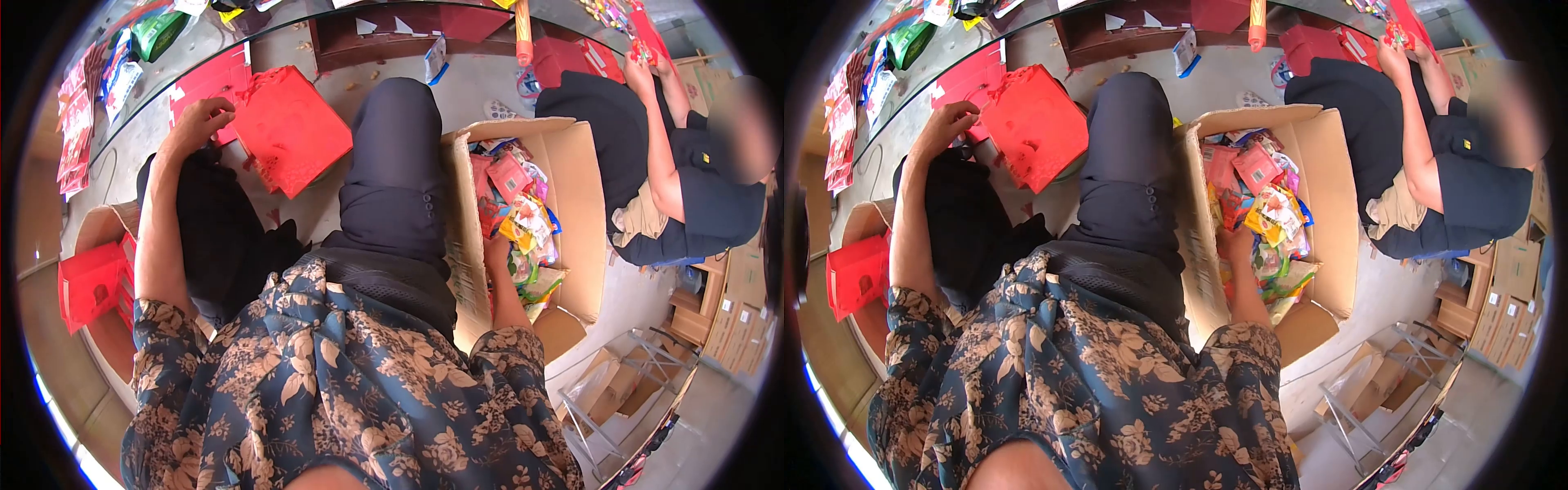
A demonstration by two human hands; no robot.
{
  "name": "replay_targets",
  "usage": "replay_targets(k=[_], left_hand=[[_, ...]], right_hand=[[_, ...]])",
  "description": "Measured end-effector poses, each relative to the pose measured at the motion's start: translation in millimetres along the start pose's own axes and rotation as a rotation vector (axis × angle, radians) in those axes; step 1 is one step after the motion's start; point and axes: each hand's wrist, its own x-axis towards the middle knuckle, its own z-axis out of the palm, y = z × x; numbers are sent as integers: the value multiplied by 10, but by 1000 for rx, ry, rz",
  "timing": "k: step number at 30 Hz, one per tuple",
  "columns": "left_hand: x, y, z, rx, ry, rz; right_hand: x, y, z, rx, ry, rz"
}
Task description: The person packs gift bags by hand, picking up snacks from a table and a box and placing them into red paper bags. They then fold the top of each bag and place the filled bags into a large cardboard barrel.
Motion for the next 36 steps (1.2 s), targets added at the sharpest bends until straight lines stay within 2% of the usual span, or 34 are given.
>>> replay_targets(k=[1,5,8,11,14,19,22,25,26,29,30,36], left_hand=[[-9,-2,-5,13,14,9],[-24,22,-16,-11,18,-26],[-25,34,-18,-27,19,-14],[22,-59,13,-27,49,44],[21,-28,5,-18,68,64],[-25,79,-7,-9,104,78],[1,-31,26,-17,136,78],[-8,-126,76,7,199,155],[-11,-107,68,14,182,121],[-27,-51,86,27,216,177],[-63,26,49,19,187,117],[-82,106,96,-4,224,90]], right_hand=[[4,-31,-7,75,82,-12],[99,104,-394,355,-86,246],[211,284,-673,467,-15,235],[264,100,-1030,924,51,138],[401,-36,-1396,1034,9,217],[446,-589,-1991,997,49,89],[490,-882,-2300,820,105,-30],[477,-1235,-2526,843,60,-149],[453,-1393,-2605,825,66,-183],[492,-1792,-2776,836,33,-212],[515,-1922,-2813,844,22,-228],[537,-2999,-2976,848,-84,-476]])
